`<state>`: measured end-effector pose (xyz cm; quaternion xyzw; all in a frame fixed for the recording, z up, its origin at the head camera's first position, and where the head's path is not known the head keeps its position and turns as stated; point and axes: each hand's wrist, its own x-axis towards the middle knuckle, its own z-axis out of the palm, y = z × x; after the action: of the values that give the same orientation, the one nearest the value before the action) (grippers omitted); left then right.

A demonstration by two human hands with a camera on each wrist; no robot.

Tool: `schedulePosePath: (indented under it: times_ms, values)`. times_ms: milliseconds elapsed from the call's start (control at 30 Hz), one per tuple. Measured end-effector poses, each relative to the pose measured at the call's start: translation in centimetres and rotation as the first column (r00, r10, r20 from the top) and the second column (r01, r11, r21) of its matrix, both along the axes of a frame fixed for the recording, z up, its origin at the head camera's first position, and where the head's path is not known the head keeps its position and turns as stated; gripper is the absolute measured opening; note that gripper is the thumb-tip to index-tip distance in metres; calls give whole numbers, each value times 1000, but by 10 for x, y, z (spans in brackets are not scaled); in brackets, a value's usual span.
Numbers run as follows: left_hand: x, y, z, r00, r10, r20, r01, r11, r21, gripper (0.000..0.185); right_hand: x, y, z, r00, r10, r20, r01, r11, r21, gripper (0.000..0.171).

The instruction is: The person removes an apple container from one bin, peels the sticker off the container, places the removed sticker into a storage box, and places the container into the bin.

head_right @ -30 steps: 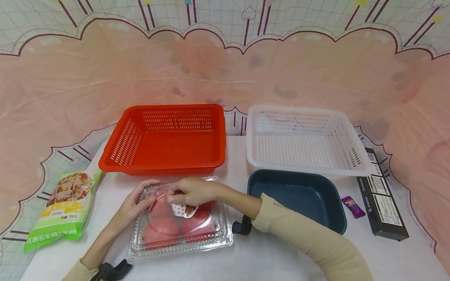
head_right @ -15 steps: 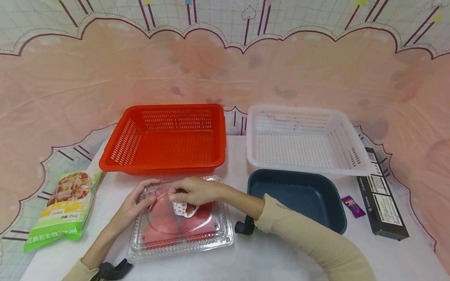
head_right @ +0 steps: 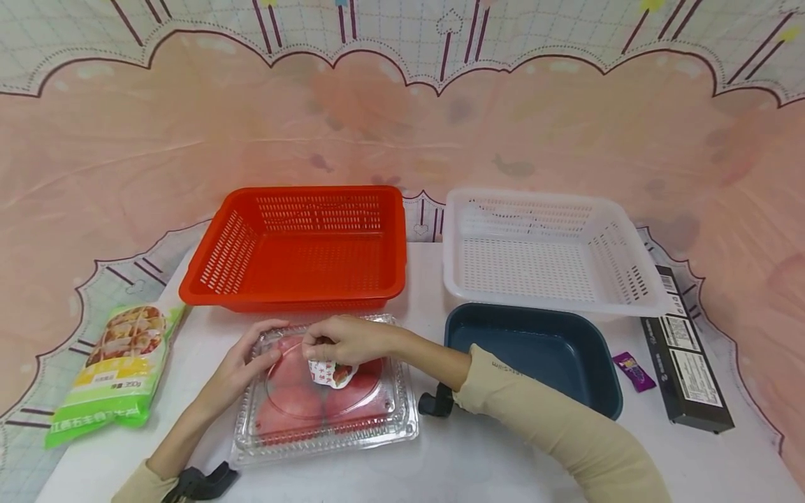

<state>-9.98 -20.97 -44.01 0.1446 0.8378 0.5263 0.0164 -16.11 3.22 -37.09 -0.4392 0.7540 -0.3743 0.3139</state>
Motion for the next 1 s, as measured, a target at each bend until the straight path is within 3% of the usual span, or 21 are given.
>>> schedulePosePath:
  times_ms: [1000]
  values:
    - [1,0,0,1000,-3,20,3,1000,9,41,-4,0,1,1000,15,-5,-15,1000,21,14]
